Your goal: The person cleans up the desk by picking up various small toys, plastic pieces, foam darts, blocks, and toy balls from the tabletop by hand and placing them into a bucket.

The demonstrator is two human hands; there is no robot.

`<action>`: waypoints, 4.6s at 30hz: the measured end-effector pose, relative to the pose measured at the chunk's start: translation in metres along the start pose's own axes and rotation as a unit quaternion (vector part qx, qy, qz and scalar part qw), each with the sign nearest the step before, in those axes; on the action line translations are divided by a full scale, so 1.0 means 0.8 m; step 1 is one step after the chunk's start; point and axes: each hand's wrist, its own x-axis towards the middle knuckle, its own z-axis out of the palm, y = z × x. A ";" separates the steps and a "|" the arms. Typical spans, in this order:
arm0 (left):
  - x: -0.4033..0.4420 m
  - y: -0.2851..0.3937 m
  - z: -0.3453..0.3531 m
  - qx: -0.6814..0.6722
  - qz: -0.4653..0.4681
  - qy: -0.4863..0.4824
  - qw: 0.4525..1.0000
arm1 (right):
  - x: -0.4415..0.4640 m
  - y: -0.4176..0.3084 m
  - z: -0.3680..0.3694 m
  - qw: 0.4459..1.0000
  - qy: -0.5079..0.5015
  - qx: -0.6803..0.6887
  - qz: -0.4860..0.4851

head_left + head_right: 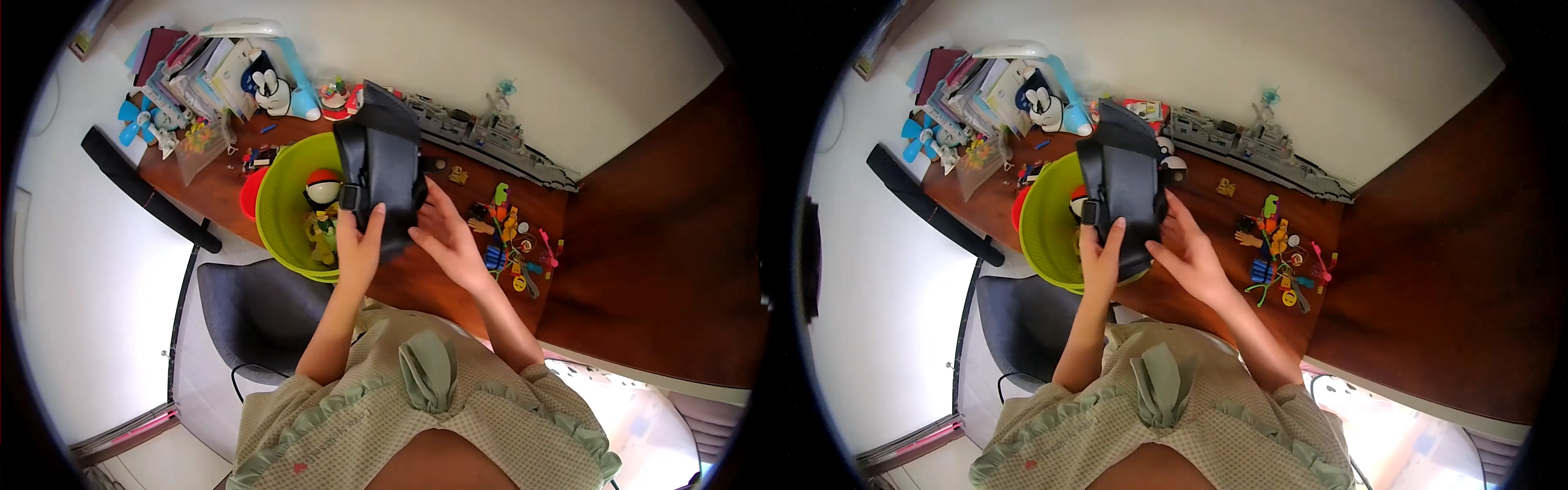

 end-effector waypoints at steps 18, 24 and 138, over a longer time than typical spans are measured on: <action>0.047 -0.018 -0.090 0.004 -0.275 -0.152 0.949 | 0.086 0.055 0.056 0.889 -0.177 -0.414 0.083; 0.058 -0.016 -0.077 0.032 -0.290 -0.192 0.937 | 0.088 0.040 0.073 0.868 -0.128 -0.470 0.092; -0.156 -0.128 0.128 -0.028 -0.138 -0.207 0.968 | -0.144 0.118 -0.165 0.969 0.208 -0.115 0.072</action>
